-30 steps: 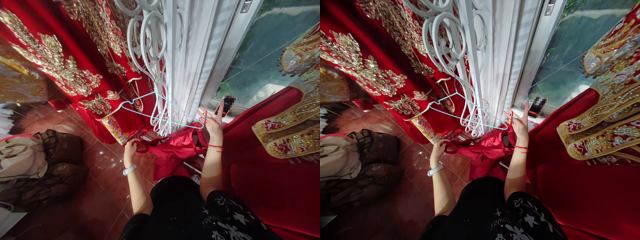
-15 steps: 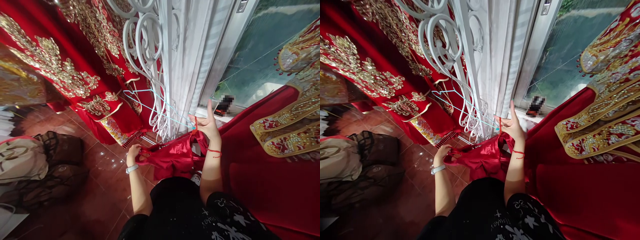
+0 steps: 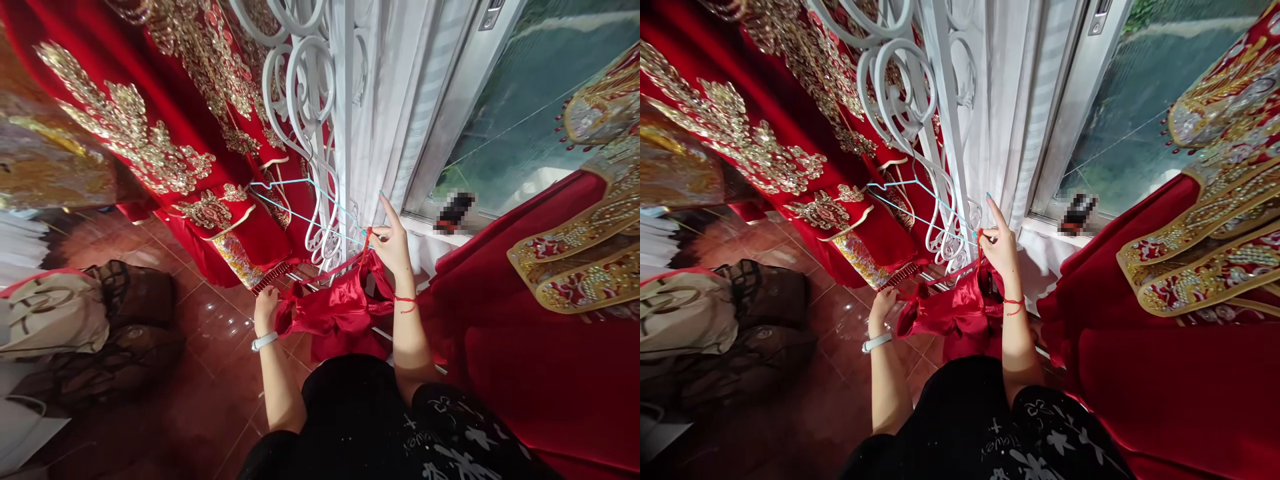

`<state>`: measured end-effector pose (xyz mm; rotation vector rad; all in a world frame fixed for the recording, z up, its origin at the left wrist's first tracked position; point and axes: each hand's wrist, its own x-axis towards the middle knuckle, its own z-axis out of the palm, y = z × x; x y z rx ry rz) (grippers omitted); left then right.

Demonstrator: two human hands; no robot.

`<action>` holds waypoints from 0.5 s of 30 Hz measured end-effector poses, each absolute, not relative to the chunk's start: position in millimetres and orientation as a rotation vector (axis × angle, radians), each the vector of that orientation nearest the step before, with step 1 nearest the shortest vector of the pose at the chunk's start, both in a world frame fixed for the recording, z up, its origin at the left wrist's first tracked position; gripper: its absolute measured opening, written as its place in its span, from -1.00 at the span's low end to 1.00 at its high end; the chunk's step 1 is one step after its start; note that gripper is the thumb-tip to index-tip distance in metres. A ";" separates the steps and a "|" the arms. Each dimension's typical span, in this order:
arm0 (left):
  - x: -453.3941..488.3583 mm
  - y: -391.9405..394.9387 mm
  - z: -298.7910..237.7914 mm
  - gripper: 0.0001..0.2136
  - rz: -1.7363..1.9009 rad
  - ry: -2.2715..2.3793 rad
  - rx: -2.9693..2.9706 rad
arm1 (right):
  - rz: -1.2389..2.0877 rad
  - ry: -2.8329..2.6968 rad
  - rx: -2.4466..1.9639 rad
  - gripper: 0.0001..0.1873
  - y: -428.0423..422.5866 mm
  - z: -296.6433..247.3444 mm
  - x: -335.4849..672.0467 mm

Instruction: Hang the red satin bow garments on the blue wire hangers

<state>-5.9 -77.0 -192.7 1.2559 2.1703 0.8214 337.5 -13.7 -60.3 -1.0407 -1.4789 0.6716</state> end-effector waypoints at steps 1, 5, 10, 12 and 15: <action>-4.1 -76.3 -190.5 -0.84 0.850 2.169 1.244 | 0.640 -1.490 -1.050 -0.08 -14.7 -59.1 338.1; 4.3 -72.5 -181.3 -0.84 0.951 2.133 1.216 | 0.574 -1.511 -1.029 -0.14 -15.7 -56.8 340.8; 11.0 -70.3 -170.6 -0.88 1.037 2.148 1.187 | 0.575 -1.475 -1.035 -0.23 -12.5 -55.9 341.1; 10.8 -71.2 -163.8 -0.90 1.087 2.204 1.192 | 0.559 -1.453 -1.054 -0.31 -11.2 -53.7 341.0; 7.3 -75.5 -150.1 -0.88 1.151 2.281 1.239 | 0.500 -1.434 -1.094 -0.50 -8.5 -49.7 341.2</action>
